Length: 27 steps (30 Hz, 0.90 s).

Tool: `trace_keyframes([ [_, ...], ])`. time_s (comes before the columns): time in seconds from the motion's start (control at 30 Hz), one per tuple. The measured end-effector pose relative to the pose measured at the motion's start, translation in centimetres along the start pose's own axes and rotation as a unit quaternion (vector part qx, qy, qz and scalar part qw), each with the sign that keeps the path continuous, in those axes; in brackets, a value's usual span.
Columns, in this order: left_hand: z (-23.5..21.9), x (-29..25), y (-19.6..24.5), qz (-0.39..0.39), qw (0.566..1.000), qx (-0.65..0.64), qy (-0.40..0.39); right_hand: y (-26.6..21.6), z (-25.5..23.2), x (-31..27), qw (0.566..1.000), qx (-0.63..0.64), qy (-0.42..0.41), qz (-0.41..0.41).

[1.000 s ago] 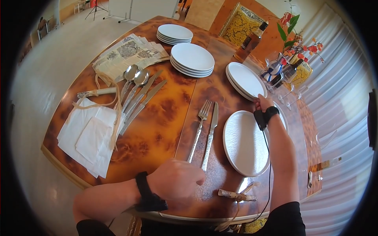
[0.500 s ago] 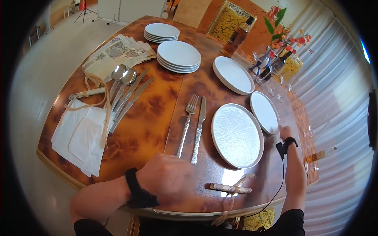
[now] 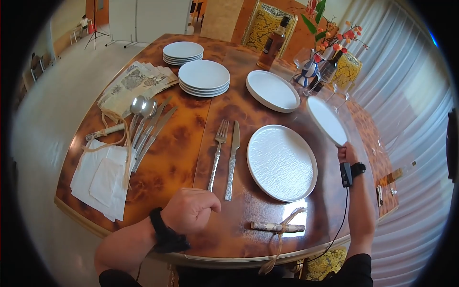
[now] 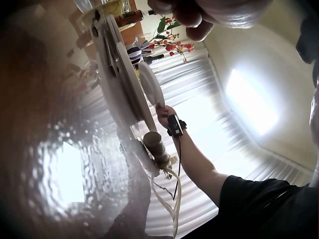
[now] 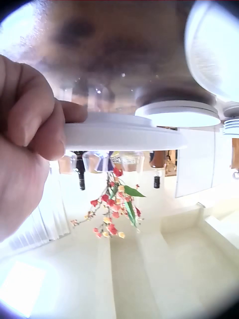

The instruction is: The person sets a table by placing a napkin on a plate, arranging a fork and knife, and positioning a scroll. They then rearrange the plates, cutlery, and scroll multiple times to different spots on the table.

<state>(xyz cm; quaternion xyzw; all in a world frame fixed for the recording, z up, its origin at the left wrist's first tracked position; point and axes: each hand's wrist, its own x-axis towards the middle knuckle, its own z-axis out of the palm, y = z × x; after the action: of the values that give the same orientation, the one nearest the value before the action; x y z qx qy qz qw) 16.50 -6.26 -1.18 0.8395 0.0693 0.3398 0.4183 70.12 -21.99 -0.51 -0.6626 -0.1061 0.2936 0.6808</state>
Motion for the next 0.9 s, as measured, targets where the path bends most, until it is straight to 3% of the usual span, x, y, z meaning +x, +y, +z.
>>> trace_keyframes([
  [0.03,0.0,0.0,0.0,-0.006,1.000,0.002,-0.008,-1.6,2.5,-2.9,0.998,-0.052,-0.025,0.005],
  [0.1,0.0,0.0,0.1,-0.017,1.000,0.006,-0.026,-1.7,3.1,0.2,0.994,0.019,-0.107,-0.022],
  [0.13,0.1,0.0,0.2,-0.020,0.999,0.006,-0.028,-2.2,5.4,0.2,0.995,0.040,-0.084,-0.021],
  [0.17,0.1,0.1,0.2,-0.021,0.999,0.006,-0.029,-2.7,6.9,1.1,0.993,0.040,-0.113,0.003],
  [0.23,-0.1,0.1,0.2,-0.023,0.999,0.010,-0.030,-2.8,11.2,1.9,0.997,0.016,-0.060,-0.044],
  [0.3,-0.3,0.1,0.2,-0.027,0.999,0.015,-0.027,-2.3,14.6,3.9,0.998,0.018,-0.048,-0.037],
  [0.4,-0.2,0.2,0.3,-0.007,1.000,0.005,0.001,-1.5,18.6,3.9,0.993,-0.070,-0.075,-0.057],
  [0.47,-0.1,0.2,0.2,0.003,1.000,0.000,0.006,-0.7,20.8,3.6,0.993,-0.085,-0.051,-0.071],
  [0.63,-0.2,0.3,0.4,0.018,1.000,-0.015,-0.001,0.8,23.7,4.1,0.997,-0.060,-0.018,-0.042],
  [0.9,-0.1,0.1,0.1,0.038,0.999,-0.022,-0.001,1.9,24.5,5.5,0.994,-0.097,0.007,-0.041],
])
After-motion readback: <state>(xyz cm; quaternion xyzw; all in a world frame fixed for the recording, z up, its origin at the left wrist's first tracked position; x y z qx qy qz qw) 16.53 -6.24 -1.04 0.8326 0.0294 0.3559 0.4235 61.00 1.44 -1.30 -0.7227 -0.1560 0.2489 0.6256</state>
